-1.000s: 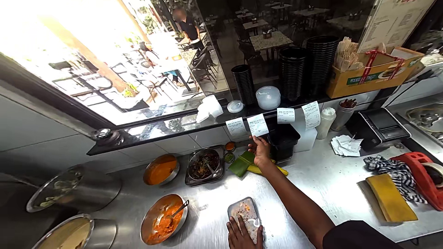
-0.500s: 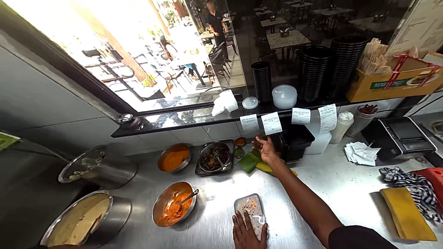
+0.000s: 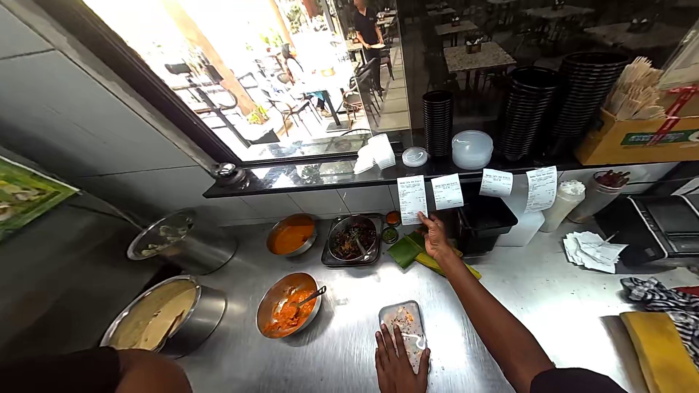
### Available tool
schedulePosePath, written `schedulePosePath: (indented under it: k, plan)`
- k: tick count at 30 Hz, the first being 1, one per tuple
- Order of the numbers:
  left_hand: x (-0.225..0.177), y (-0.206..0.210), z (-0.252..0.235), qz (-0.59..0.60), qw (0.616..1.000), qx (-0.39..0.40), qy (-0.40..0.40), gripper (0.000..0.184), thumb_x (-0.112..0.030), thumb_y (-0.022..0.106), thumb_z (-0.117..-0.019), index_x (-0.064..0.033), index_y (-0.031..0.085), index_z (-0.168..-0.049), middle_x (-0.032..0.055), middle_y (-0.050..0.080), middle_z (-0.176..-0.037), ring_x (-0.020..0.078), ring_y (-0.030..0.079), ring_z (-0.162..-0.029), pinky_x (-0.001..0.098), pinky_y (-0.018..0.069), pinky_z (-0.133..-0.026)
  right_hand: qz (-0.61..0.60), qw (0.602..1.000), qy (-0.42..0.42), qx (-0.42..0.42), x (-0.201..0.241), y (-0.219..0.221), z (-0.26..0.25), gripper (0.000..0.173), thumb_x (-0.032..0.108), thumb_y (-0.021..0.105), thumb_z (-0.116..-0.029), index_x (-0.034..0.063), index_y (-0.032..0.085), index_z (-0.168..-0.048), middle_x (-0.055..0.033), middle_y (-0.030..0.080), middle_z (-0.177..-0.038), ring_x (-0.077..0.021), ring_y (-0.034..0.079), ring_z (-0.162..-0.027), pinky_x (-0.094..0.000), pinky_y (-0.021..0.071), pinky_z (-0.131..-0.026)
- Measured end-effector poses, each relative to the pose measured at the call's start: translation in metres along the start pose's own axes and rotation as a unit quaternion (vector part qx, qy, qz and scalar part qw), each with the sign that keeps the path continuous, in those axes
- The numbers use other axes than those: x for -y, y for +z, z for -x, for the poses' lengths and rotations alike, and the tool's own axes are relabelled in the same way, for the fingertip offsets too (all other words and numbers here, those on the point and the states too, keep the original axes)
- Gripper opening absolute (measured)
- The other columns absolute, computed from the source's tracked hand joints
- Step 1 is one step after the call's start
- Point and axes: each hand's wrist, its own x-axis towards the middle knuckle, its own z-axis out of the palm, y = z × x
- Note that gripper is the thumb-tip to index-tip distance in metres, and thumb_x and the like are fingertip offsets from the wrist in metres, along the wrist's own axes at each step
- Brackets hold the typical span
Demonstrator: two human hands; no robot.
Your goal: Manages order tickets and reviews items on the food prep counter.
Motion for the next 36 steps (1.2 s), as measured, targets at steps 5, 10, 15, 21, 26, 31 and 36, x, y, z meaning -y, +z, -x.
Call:
schedulePosePath:
  k: [5,10,15,21,26,31,36]
  plan:
    - [-0.0021,-0.0058,-0.0001,0.005,1.000,-0.001,0.000,0.110,-0.085,0.036,-0.0857,-0.0039,0.033,-0.159,0.0269,0.022,-0.166,0.0440,0.023,-0.153,0.0566,0.0248,-0.122,-0.022,0.999,-0.013,0.021,0.0011,0.0029,0.0064,0.015,0.015,0.071,-0.0967,0.0051,0.066,-0.106,-0.0071,0.068,-0.103,-0.0164,0.065,-0.090,-0.0342,0.0560,-0.076]
    - [-0.0009,-0.0023,-0.0004,-0.006,1.000,-0.007,0.003,0.111,-0.086,0.035,-0.0854,-0.0034,0.033,-0.159,0.0272,0.022,-0.166,0.0437,0.025,-0.153,0.0558,0.0258,-0.121,-0.033,0.999,-0.014,0.022,-0.0002,0.0045,0.0055,0.014,0.013,0.071,-0.0961,0.0041,0.068,-0.106,-0.0085,0.070,-0.102,-0.0169,0.066,-0.088,-0.0331,0.0564,-0.073]
    - [-0.0019,-0.0023,0.0001,-0.005,1.000,-0.006,0.002,0.111,-0.086,0.034,-0.0854,-0.0037,0.033,-0.159,0.0264,0.022,-0.166,0.0442,0.024,-0.153,0.0564,0.0256,-0.121,-0.041,0.999,-0.011,0.022,-0.0006,0.0031,0.0045,0.012,0.012,0.071,-0.0963,0.0042,0.067,-0.105,-0.0086,0.070,-0.101,-0.0171,0.066,-0.086,-0.0335,0.0563,-0.072]
    - [-0.0011,-0.0009,0.0002,-0.003,1.000,-0.006,0.003,0.111,-0.086,0.035,-0.0854,-0.0040,0.032,-0.160,0.0263,0.020,-0.166,0.0429,0.022,-0.154,0.0557,0.0244,-0.122,-0.055,0.998,0.001,0.014,-0.0005,0.0020,0.0051,0.016,0.013,0.071,-0.0957,0.0027,0.068,-0.108,-0.0105,0.071,-0.101,-0.0184,0.068,-0.084,-0.0337,0.0579,-0.072]
    - [-0.0002,0.0002,-0.0001,-0.004,1.000,-0.010,0.005,0.111,-0.086,0.035,-0.0852,-0.0040,0.033,-0.159,0.0261,0.021,-0.166,0.0437,0.023,-0.153,0.0559,0.0246,-0.122,-0.060,0.998,0.003,0.016,-0.0015,0.0016,0.0035,0.017,0.012,0.071,-0.0956,0.0020,0.068,-0.110,-0.0115,0.071,-0.101,-0.0190,0.068,-0.084,-0.0346,0.0581,-0.072]
    - [-0.0016,-0.0026,-0.0002,-0.002,1.000,-0.007,0.004,0.110,-0.085,0.037,-0.0858,-0.0036,0.033,-0.159,0.0260,0.021,-0.166,0.0430,0.023,-0.153,0.0563,0.0248,-0.122,-0.062,0.998,0.011,0.015,0.0001,0.0032,0.0051,0.017,0.012,0.070,-0.0965,0.0016,0.067,-0.110,-0.0125,0.071,-0.100,-0.0195,0.069,-0.082,-0.0349,0.0587,-0.073]
    - [-0.0023,-0.0041,0.0001,0.007,1.000,-0.005,0.004,0.110,-0.085,0.038,-0.0858,-0.0027,0.033,-0.159,0.0261,0.021,-0.166,0.0425,0.023,-0.154,0.0565,0.0239,-0.122,-0.059,0.998,0.012,0.014,0.0018,0.0041,0.0078,0.019,0.012,0.070,-0.0969,0.0014,0.066,-0.112,-0.0130,0.072,-0.099,-0.0198,0.070,-0.082,-0.0346,0.0597,-0.072]
